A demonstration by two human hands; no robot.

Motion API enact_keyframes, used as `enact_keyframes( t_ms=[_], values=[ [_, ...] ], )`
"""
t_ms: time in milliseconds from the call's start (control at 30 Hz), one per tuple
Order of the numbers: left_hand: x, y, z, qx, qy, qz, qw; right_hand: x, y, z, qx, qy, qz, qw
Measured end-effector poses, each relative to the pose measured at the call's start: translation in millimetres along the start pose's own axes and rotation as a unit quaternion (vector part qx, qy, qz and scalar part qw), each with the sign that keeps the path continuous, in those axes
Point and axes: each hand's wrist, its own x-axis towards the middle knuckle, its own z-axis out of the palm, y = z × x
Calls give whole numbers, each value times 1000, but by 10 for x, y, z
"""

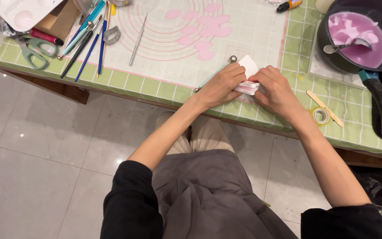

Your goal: Shaping and attaching small wax pieces to a petal-shaped template for candle making.

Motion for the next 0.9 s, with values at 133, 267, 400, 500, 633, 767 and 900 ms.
enact_keyframes(
  t_ms=[133,267,400,500,633,767,900],
  values=[
    [-12,-35,66,-20,17,-18,999,-6,17,13,-3,2,5,1000],
    [-14,5,3,-9,29,-8,1000,1,27,0,13,9,4,1000],
    [8,201,-163,3,46,-32,998,-33,55,40,16,20,16,1000],
    [-36,215,-152,30,31,-26,999,-42,82,41,6,30,-16,999],
    [-14,187,-63,58,57,-3,997,-91,75,75,-23,34,-5,999],
    [-50,152,-12,34,69,14,997,-141,-78,-8,-47,44,-26,998],
    [-61,169,-21,41,68,19,997,-246,-179,8,-26,65,-26,997]
  ],
)
